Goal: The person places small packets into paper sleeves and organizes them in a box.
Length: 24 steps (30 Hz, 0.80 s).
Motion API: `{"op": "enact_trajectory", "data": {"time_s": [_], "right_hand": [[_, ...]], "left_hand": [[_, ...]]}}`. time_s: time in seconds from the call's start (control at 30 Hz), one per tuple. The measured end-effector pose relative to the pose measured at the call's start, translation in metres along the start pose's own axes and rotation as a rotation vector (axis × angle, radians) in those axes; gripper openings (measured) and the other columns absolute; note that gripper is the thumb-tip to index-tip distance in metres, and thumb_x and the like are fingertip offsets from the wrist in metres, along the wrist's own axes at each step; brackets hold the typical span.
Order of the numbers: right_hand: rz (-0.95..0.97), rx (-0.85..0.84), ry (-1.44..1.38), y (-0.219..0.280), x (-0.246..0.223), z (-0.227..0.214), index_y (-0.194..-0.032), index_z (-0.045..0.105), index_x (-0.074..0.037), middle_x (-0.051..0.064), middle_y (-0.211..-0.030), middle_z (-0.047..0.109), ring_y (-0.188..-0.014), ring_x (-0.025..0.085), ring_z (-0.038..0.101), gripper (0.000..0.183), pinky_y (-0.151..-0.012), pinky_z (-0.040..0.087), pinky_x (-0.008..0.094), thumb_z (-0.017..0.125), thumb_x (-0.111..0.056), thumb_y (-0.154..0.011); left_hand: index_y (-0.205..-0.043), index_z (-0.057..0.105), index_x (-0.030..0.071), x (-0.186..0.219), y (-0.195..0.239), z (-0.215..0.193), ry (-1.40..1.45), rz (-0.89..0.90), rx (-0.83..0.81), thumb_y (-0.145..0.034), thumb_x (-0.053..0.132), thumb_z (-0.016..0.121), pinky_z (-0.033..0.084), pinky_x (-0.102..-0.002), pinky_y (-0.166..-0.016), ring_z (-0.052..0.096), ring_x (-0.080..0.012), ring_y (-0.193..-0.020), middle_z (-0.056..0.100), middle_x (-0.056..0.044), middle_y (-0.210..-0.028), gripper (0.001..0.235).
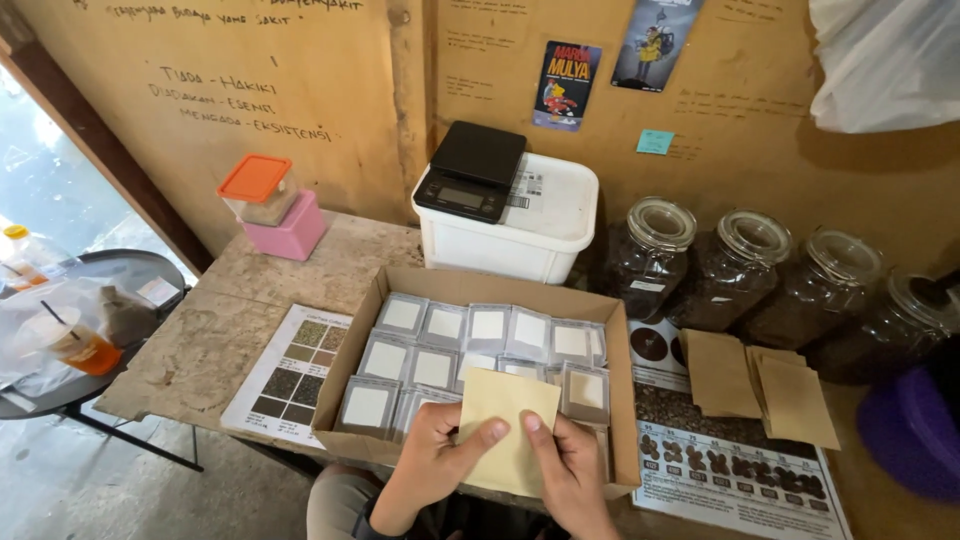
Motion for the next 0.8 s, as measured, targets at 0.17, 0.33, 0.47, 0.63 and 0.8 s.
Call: {"op": "enact_trajectory", "data": {"time_s": [0.17,0.33,0.47,0.63,0.8], "right_hand": [[-0.01,-0.015,0.018,-0.004,-0.013,-0.006,-0.091,0.078,-0.004,0.001,-0.076,0.076,-0.065,0.009,0.064,0.027,-0.052,0.051,0.026,0.065,-0.028,-0.096],[0.074,-0.04,-0.048,0.007,-0.003,-0.015,-0.096,0.083,-0.003,0.0,-0.073,0.073,-0.061,0.008,0.063,0.033,-0.049,0.052,0.026,0.062,-0.029,-0.098],[0.153,0.043,-0.084,0.014,0.005,-0.023,-0.093,0.081,-0.002,0.003,-0.076,0.075,-0.063,0.011,0.066,0.033,-0.05,0.052,0.028,0.064,-0.03,-0.096],[0.023,0.119,0.033,0.018,-0.007,-0.04,-0.089,0.077,-0.005,-0.001,-0.077,0.074,-0.071,0.008,0.065,0.032,-0.057,0.053,0.028,0.06,-0.03,-0.099],[-0.178,0.015,0.195,0.033,-0.019,-0.037,-0.103,0.076,-0.008,-0.002,-0.088,0.081,-0.077,0.007,0.076,0.027,-0.069,0.06,0.025,0.065,-0.033,-0.098]], "left_hand": [[-0.077,0.062,0.01,0.004,-0.007,0.008,0.005,-0.019,-0.034,-0.097,0.032,0.069,0.039,-0.026,-0.049,0.053,-0.0071,-0.06,0.059,0.003,-0.068,0.031],[-0.06,0.045,0.014,-0.017,-0.009,0.02,-0.022,-0.025,0.073,-0.098,0.028,0.07,0.03,-0.029,-0.044,0.041,-0.0043,-0.05,0.045,0.006,-0.052,0.048],[-0.063,0.047,0.013,-0.02,-0.012,0.034,-0.029,-0.024,0.014,-0.099,0.032,0.067,0.03,-0.028,-0.045,0.04,-0.0057,-0.05,0.043,0.006,-0.053,0.045],[-0.101,0.085,0.005,0.004,-0.014,0.058,-0.005,-0.062,-0.109,-0.086,0.026,0.079,0.055,-0.026,-0.053,0.07,-0.0074,-0.067,0.082,0.002,-0.077,0.027],[-0.079,0.084,0.0,-0.039,-0.006,0.058,0.031,-0.206,0.254,-0.087,0.026,0.073,0.058,-0.03,-0.053,0.069,-0.0117,-0.064,0.08,-0.006,-0.069,0.03]]}}
Point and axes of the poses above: each hand's wrist, its own y-axis away from the middle knuckle, its own z-axis out of the palm, x = y × z, the point moved 3 cm from there along -y, towards the middle knuckle
